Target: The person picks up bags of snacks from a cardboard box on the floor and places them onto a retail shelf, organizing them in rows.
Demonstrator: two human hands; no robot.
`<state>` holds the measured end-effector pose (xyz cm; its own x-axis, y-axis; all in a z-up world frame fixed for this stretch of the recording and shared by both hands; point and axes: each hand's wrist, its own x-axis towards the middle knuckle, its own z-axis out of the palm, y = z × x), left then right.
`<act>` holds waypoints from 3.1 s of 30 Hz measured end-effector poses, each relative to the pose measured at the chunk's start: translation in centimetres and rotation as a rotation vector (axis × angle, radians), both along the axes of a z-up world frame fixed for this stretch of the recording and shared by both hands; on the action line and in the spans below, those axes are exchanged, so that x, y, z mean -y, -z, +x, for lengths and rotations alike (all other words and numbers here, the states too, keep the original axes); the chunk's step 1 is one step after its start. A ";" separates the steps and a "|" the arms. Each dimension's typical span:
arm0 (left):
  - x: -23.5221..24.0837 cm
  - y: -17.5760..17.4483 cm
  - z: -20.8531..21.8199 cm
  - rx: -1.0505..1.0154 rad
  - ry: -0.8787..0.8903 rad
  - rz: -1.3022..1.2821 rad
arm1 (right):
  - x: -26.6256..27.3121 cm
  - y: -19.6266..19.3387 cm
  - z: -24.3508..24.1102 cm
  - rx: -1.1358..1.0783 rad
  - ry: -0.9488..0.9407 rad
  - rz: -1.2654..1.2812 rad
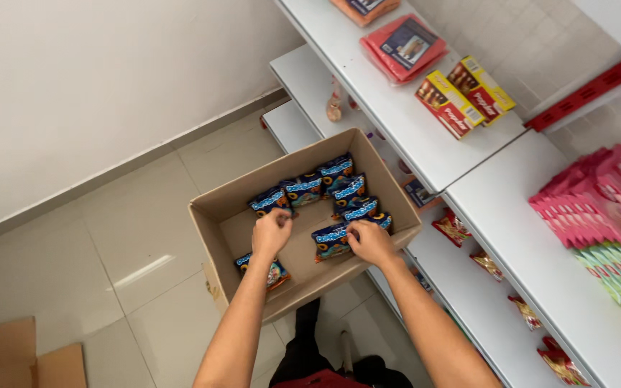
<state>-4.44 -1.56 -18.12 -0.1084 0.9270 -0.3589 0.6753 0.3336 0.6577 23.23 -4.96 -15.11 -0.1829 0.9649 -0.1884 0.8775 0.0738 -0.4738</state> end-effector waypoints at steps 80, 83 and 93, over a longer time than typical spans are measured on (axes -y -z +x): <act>-3.2 -5.5 4.4 1.174 0.111 0.183 | -3.8 -5.7 -1.4 -1.225 0.437 -0.126; -3.3 -4.0 4.2 1.222 0.127 0.202 | -3.8 -5.3 -1.2 -1.244 0.368 -0.086; -2.2 -6.6 3.9 1.277 0.116 0.223 | -4.9 -0.2 0.0 -1.332 0.332 -0.044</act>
